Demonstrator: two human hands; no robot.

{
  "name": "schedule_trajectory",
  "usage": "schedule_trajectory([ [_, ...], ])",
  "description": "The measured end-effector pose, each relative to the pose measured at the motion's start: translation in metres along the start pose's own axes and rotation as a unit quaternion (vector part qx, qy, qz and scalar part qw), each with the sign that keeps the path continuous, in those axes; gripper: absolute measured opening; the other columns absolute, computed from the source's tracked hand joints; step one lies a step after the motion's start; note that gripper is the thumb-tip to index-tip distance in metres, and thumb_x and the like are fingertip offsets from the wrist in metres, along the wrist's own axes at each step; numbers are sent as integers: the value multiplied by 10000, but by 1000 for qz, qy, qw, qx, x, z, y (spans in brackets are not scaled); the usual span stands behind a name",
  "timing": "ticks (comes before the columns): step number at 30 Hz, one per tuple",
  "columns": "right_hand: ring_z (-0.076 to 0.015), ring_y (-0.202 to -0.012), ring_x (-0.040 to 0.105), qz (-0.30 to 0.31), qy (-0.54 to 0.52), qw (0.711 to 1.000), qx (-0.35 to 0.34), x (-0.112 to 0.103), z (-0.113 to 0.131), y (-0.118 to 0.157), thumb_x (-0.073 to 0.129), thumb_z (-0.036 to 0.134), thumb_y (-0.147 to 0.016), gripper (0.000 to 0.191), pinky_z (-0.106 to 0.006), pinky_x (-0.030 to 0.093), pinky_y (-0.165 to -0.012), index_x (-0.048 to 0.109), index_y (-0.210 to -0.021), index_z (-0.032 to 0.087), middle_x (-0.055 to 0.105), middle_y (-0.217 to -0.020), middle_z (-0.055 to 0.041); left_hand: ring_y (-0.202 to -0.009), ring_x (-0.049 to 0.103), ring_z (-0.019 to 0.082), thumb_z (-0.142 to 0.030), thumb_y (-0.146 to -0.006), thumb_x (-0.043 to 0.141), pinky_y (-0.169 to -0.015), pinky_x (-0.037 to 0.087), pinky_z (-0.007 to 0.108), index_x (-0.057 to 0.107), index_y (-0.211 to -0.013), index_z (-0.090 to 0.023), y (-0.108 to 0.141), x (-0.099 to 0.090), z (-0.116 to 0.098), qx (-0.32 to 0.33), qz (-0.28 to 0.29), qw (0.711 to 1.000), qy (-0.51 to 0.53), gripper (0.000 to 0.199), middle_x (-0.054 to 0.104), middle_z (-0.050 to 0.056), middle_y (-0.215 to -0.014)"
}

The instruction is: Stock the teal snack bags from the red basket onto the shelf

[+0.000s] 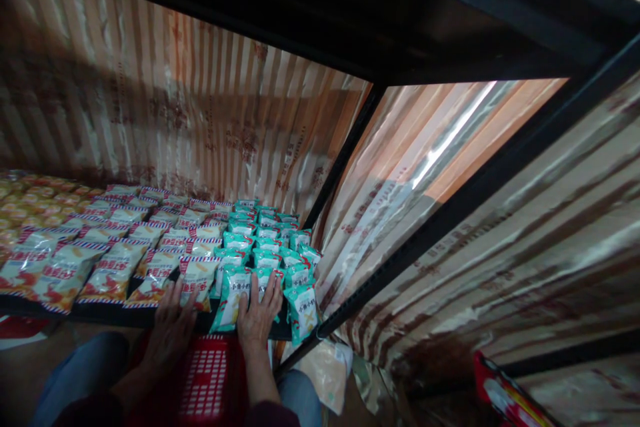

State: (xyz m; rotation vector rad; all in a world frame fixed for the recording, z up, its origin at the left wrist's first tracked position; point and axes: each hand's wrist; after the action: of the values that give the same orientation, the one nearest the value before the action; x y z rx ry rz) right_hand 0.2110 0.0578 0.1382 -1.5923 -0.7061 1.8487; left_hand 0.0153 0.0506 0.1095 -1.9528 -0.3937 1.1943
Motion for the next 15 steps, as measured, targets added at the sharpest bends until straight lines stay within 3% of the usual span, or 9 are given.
schedule_trajectory([
  [5,-343,-1384,173,-1,7,1000,5,-3,2,-2,422,329,-916,413,-536,316,-988,505,-1312,248,141,-1543,-119,-1426,120,327,-178,-884,443,-1117,227,516,186,-1473,-245,-1,-8,-17,62,18,998,11,647,68,109,-1569],
  [8,-346,-1383,172,-3,10,1000,4,-1,2,-1,416,333,-918,420,-533,315,-986,499,-1319,240,138,-1542,-127,-1417,165,318,-200,-866,481,-1112,242,500,254,-1454,-238,3,-9,-31,119,55,991,25,631,143,106,-1558],
  [15,-338,-1387,168,-2,12,1000,0,7,-5,3,406,351,-929,413,-527,315,-989,491,-1324,266,149,-1540,-114,-1407,201,303,-86,-852,410,-1078,315,453,354,-1415,-235,9,2,-56,186,92,978,18,586,286,86,-1516],
])
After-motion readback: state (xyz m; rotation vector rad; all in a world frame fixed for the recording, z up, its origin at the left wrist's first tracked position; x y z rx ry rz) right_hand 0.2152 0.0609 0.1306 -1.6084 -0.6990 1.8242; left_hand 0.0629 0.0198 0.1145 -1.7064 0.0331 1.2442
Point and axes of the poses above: each hand's wrist, its own y-axis away from the middle knuckle, its own x-axis out of the palm, z = x × y
